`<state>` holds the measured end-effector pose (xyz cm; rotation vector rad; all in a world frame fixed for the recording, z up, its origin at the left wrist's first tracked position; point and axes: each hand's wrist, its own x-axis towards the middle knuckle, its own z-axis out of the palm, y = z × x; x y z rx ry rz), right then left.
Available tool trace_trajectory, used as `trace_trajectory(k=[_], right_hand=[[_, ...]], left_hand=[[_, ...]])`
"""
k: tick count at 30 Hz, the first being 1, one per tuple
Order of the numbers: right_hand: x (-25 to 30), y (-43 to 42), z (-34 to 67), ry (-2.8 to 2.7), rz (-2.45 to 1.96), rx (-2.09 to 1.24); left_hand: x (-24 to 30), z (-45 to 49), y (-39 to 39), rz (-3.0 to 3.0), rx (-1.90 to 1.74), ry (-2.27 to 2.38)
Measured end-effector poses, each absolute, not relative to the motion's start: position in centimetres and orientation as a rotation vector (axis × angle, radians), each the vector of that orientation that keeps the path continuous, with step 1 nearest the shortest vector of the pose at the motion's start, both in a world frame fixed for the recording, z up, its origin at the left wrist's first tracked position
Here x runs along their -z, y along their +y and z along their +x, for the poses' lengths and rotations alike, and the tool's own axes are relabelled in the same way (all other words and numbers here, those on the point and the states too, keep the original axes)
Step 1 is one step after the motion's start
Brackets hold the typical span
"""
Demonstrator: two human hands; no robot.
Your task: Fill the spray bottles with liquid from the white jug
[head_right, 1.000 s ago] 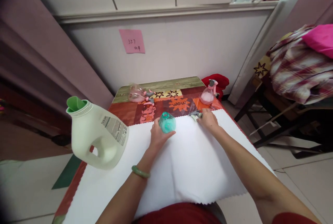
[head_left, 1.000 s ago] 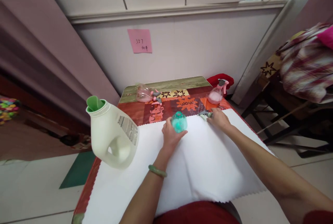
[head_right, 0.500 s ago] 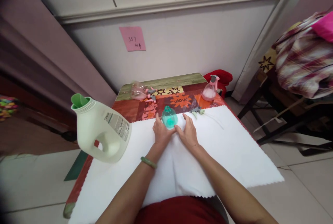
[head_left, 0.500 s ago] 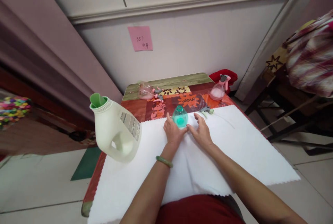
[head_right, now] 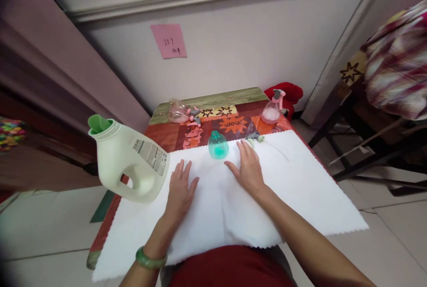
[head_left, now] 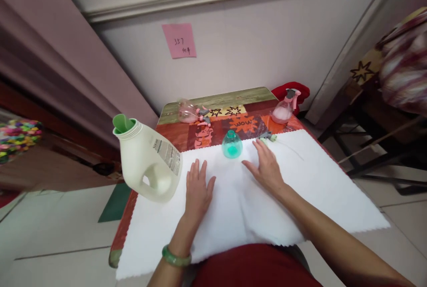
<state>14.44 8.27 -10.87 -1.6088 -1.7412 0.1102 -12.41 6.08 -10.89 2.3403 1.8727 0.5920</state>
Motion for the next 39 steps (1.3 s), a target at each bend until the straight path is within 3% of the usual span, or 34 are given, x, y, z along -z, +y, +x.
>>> trace_trajectory(k=[4,8,12,24,30,35,39], right_hand=[[10.0,7.9,23.0,-1.594,-1.992,0.085],[11.2,9.1,30.9,-1.532,-2.399,-0.111],[13.0,10.2,34.3,-1.687,-2.481,-0.250],[13.9,11.7,36.1,-1.768,-2.442,-0.239],[13.9,10.8,35.5,-1.584,-2.230,0.124],[11.7,8.0,33.8,-1.421,-1.943,0.430],[10.2,3.0,30.7,-1.663,-1.726,0.354]], left_hand=[[11.4,-11.9,9.4,2.324,-0.506,1.893],[11.5,-11.4,10.3,2.319,-0.377,1.937],[11.7,-11.3,10.4,2.306,-0.271,1.974],[12.5,-10.5,11.0,2.285,-0.315,2.003],[12.2,-10.9,10.6,2.278,-0.487,2.009],[11.3,-12.2,6.2,2.372,-0.555,1.913],[10.8,-14.7,-0.1,2.465,-0.571,1.831]])
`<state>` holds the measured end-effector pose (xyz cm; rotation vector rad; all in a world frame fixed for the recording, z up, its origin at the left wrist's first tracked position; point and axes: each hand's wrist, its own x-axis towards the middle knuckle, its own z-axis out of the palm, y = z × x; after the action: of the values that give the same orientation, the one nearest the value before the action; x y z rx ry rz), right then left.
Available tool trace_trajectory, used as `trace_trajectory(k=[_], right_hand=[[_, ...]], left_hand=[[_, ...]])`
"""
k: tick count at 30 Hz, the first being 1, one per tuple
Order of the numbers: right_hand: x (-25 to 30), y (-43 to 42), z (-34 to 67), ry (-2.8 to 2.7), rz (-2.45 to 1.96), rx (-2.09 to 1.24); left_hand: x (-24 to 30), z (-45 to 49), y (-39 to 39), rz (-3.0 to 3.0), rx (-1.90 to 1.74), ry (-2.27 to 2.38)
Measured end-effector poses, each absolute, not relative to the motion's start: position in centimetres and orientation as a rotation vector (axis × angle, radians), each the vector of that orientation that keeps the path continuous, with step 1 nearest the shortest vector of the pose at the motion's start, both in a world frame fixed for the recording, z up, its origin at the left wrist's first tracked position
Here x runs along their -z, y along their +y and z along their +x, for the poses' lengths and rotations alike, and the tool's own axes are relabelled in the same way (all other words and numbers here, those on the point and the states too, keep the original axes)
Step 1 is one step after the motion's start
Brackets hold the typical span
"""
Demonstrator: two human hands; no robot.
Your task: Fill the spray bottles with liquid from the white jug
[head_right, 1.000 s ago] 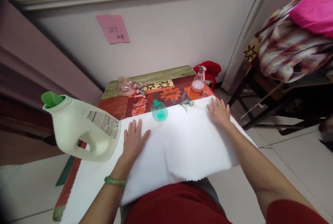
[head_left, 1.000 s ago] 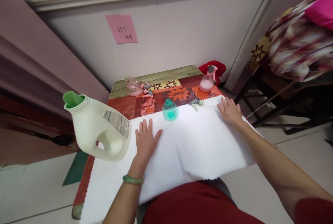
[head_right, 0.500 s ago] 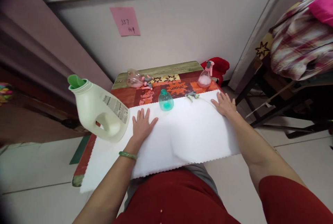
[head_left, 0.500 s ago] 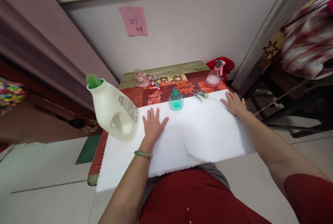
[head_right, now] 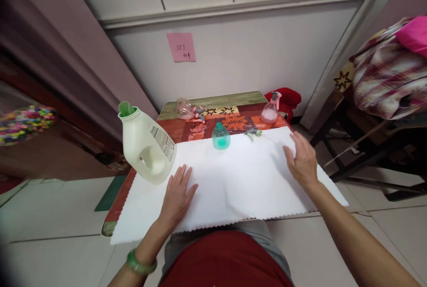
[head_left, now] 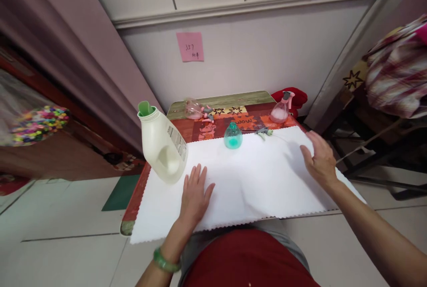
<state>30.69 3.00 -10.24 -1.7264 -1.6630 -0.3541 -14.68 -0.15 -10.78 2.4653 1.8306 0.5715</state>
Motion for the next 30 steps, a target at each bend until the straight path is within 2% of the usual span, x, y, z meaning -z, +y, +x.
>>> trace_trajectory(k=[3,6,10,19,27,30], right_hand=[[10.9,-1.4,28.9,-1.859,-1.760,0.181],[12.7,-4.4,28.7,-1.910,-1.851,0.044],[14.7,-5.5,29.9,-2.074,-1.865,0.001],[15.8,-5.3,30.5,-2.071,-2.087,0.177],[16.3,-5.4,30.7,-2.028,-1.922,0.246],[16.8,-5.6,31.1,-1.971,-1.848,0.202]], left_hand=[[10.4,-17.5,-4.0,2.445,-0.778,1.939],[10.2,-20.4,-5.8,2.167,-0.868,2.296],[10.5,-22.6,-5.9,1.835,-0.613,2.620],[11.4,-23.5,-5.4,1.712,-0.287,2.666],[12.3,-24.7,-5.7,1.678,-0.335,2.668],[11.6,-25.1,-5.7,1.583,-0.548,2.601]])
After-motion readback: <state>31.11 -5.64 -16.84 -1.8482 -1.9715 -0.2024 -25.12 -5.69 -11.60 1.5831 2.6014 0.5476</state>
